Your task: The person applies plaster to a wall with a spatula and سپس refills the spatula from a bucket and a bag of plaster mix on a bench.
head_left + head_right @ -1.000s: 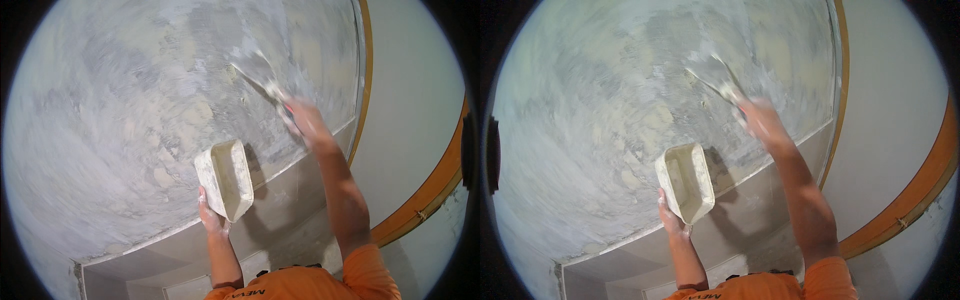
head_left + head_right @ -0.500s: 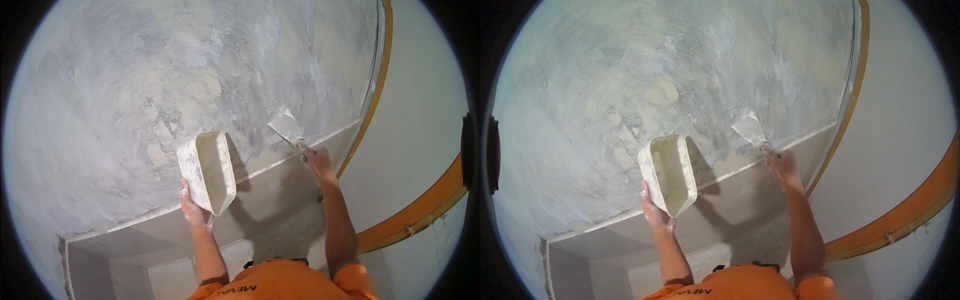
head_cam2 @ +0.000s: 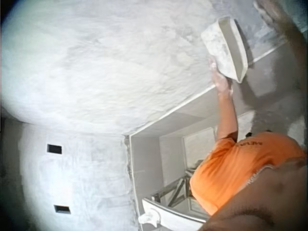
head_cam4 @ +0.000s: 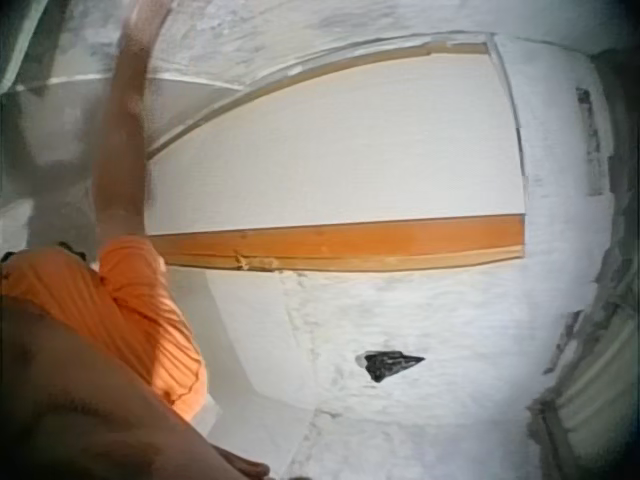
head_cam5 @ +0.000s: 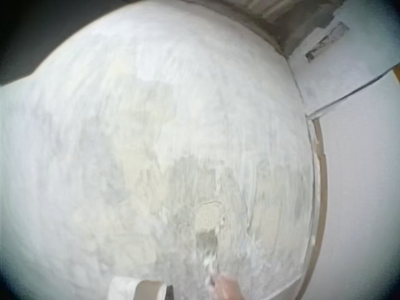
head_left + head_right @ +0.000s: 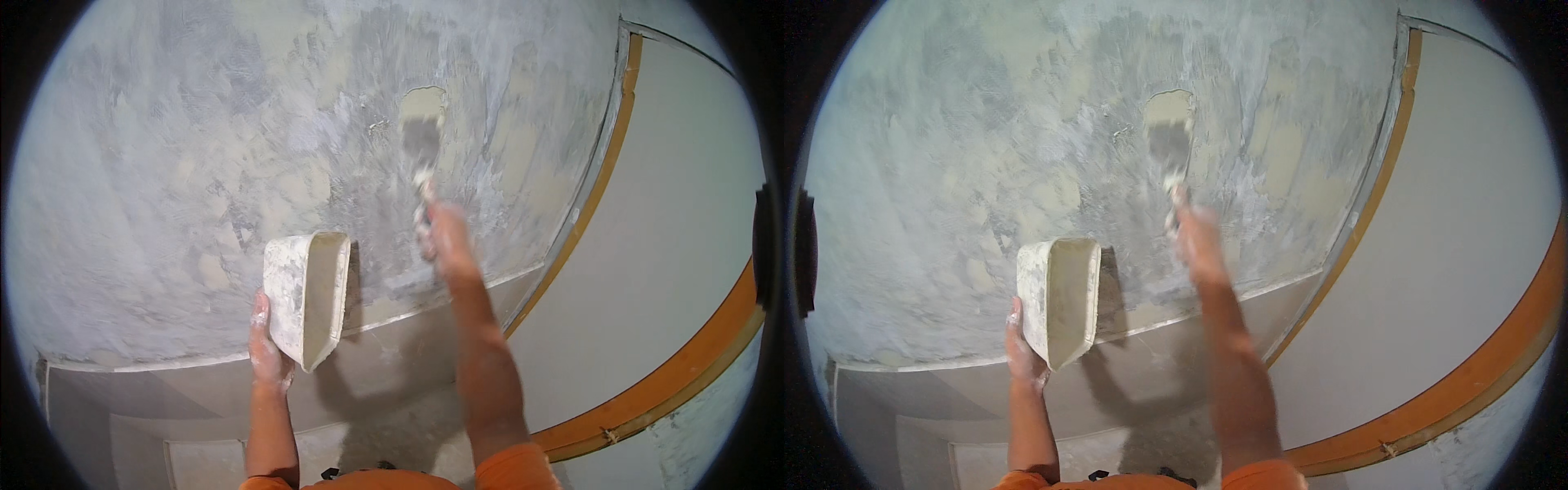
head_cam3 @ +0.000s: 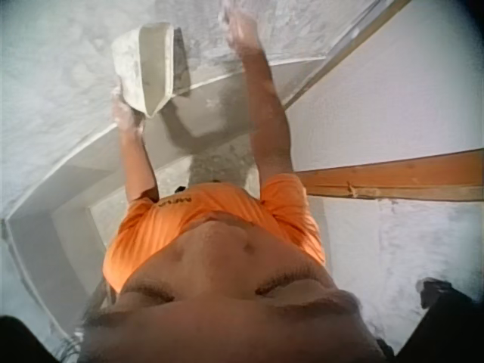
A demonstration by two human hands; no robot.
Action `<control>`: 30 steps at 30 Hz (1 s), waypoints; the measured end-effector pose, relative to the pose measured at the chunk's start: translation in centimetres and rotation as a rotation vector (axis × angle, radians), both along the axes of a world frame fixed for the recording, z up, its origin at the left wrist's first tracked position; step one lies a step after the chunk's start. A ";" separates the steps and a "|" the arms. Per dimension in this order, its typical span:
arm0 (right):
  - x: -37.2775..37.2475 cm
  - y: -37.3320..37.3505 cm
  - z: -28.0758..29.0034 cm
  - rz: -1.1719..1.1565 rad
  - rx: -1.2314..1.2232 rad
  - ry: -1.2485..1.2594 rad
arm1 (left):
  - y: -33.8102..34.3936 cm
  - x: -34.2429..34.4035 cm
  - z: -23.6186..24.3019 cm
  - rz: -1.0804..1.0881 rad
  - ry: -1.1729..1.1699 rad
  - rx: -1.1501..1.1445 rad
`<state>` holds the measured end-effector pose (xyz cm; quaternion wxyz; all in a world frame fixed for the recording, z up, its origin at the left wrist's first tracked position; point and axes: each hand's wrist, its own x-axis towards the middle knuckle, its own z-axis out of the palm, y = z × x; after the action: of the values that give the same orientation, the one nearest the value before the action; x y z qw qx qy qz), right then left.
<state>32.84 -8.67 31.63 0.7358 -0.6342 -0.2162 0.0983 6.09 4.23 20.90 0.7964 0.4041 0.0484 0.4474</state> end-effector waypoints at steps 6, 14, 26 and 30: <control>0.4 -6.8 -12.8 0.066 -0.232 0.102 | -0.1 1.2 -0.4 -0.019 0.023 -0.048; -9.9 -9.2 9.1 -0.229 -0.071 -0.291 | -1.5 -0.5 2.9 -0.147 -0.092 0.026; 0.1 -8.0 -5.3 -0.050 -0.269 -0.001 | -1.5 -0.7 3.2 -0.048 -0.010 0.111; -1.0 -10.8 -6.9 -0.164 -0.607 0.033 | -1.9 -0.6 3.3 0.018 0.042 0.063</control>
<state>31.87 -19.43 24.71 0.5219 -0.8384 -0.1132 0.1090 5.49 2.37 24.23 0.7780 0.4378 0.0545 0.4473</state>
